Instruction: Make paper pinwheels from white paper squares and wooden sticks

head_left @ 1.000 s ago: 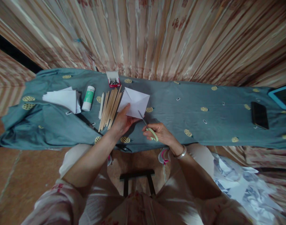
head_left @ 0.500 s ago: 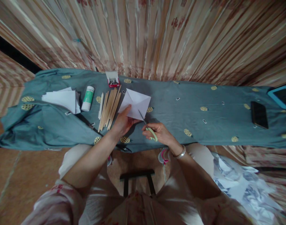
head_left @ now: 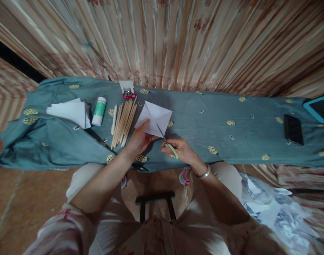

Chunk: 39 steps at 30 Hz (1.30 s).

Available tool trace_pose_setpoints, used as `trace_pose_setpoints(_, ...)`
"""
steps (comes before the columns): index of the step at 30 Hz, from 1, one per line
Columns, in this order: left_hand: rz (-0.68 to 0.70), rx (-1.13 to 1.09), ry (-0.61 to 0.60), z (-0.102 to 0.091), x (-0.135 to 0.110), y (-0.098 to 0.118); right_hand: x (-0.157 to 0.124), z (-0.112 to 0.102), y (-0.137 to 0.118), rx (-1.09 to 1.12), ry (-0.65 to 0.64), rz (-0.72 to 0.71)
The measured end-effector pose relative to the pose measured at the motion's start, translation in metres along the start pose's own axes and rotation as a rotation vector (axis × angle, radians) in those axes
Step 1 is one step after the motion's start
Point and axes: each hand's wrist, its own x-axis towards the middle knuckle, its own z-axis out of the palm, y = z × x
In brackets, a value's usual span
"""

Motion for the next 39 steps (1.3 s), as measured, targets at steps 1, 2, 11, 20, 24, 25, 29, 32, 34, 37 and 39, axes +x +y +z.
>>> trace_pose_setpoints(1, 0.002, 0.0, -0.004, -0.0002, 0.0, -0.0001, 0.0004, -0.0001, 0.0001, -0.001, 0.0, -0.002)
trace_pose_setpoints(2, 0.003, 0.001, -0.007, -0.0003, 0.0, 0.0, 0.0007, -0.0001, 0.0, -0.002, 0.003, -0.002)
trace_pose_setpoints(11, 0.005, 0.006, -0.013, -0.0001, -0.0001, -0.0023, 0.0006, 0.0027, -0.0048, -0.007, 0.02, 0.002)
trace_pose_setpoints(20, 0.01, 0.01, -0.016, -0.0009, 0.0004, -0.0035, 0.001, 0.0022, -0.0035, -0.006, 0.023, -0.005)
trace_pose_setpoints(24, 0.014, 0.011, -0.01, 0.0006, -0.0006, -0.0023, 0.0004, 0.0033, -0.0053, 0.0, 0.027, 0.011)
trace_pose_setpoints(25, 0.016, 0.011, -0.007, 0.0012, -0.001, -0.0019, 0.0003, 0.0037, -0.0059, 0.009, 0.028, 0.017)
trace_pose_setpoints(29, 0.016, 0.011, -0.001, 0.0029, -0.0016, -0.001, -0.0001, 0.0046, -0.0078, 0.017, 0.03, 0.019)
trace_pose_setpoints(32, 0.025, 0.008, 0.009, 0.0029, -0.0015, -0.001, -0.0002, 0.0045, -0.0079, 0.001, 0.027, 0.0)
trace_pose_setpoints(34, 0.027, 0.009, 0.009, 0.0023, -0.0013, -0.0011, 0.0001, 0.0043, -0.0074, 0.004, 0.027, -0.006)
trace_pose_setpoints(37, 0.012, 0.022, -0.01, 0.0008, -0.0009, -0.0011, 0.0008, 0.0045, -0.0068, 0.023, 0.043, 0.009)
trace_pose_setpoints(39, 0.004, 0.028, -0.016, -0.0001, -0.0006, -0.001, 0.0012, 0.0047, -0.0071, 0.025, 0.052, 0.015)
